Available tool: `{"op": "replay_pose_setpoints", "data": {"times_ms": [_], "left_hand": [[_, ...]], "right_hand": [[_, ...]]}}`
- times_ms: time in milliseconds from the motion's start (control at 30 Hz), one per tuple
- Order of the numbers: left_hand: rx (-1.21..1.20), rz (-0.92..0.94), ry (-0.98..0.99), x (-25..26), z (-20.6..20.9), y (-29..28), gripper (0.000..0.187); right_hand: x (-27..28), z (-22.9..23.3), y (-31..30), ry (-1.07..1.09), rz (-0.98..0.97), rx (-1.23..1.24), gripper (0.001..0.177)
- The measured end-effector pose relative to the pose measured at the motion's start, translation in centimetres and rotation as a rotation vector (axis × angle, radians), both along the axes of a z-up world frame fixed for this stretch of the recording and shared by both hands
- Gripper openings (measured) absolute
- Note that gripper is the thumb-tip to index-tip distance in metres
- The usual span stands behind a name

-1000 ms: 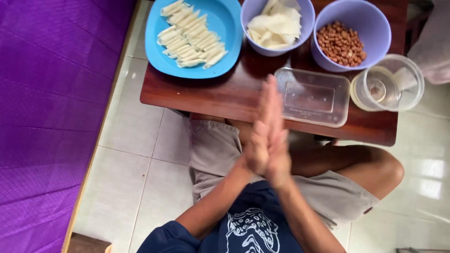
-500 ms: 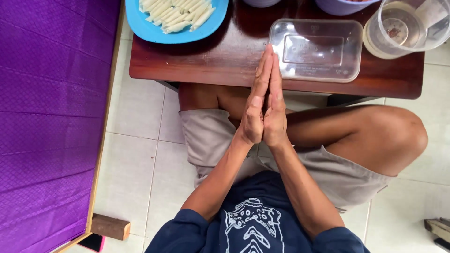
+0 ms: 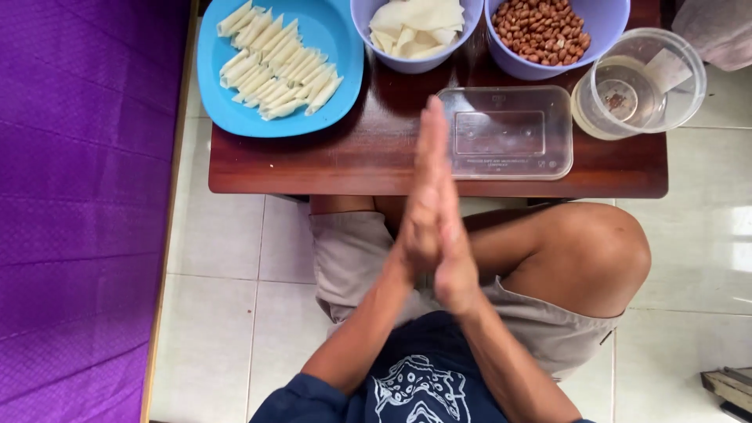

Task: Wrapping peanuts in small dough wrappers to create snacks

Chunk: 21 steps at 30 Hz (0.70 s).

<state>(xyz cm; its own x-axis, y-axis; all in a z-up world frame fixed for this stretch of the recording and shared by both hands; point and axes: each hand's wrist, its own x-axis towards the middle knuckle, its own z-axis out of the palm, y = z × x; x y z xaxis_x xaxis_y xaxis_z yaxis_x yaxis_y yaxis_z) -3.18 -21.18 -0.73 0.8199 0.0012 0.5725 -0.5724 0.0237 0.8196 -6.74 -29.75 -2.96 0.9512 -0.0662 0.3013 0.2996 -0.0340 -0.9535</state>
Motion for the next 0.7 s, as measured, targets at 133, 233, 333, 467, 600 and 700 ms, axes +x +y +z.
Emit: {"op": "replay_pose_setpoints", "data": {"times_ms": [133, 233, 333, 467, 600, 700], "left_hand": [[-0.055, -0.056, 0.074, -1.1, 3.4, 0.1, 0.063], [-0.201, -0.239, 0.088, -2.1, 3.6, -0.4, 0.069], [-0.110, -0.183, 0.098, 0.3, 1.3, 3.1, 0.053], [0.601, 0.428, -0.127, 6.1, 2.9, 8.1, 0.037], [0.975, 0.530, -0.080, 9.6, 3.4, 9.9, 0.039], [0.953, 0.516, -0.129, 11.2, 2.5, 10.5, 0.020]], "right_hand": [[2.3, 2.1, 0.3, -0.093, -0.002, -0.100, 0.055], [6.5, 4.1, -0.8, -0.190, 0.008, -0.181, 0.054], [9.0, 6.0, -2.1, -0.278, 0.021, -0.264, 0.053], [10.3, 7.6, -4.0, -0.436, 0.009, -0.577, 0.039], [11.6, 7.8, -4.4, -0.439, 0.058, -0.668, 0.031], [14.7, 10.0, -3.8, -0.578, 0.120, -0.719, 0.023]]}}
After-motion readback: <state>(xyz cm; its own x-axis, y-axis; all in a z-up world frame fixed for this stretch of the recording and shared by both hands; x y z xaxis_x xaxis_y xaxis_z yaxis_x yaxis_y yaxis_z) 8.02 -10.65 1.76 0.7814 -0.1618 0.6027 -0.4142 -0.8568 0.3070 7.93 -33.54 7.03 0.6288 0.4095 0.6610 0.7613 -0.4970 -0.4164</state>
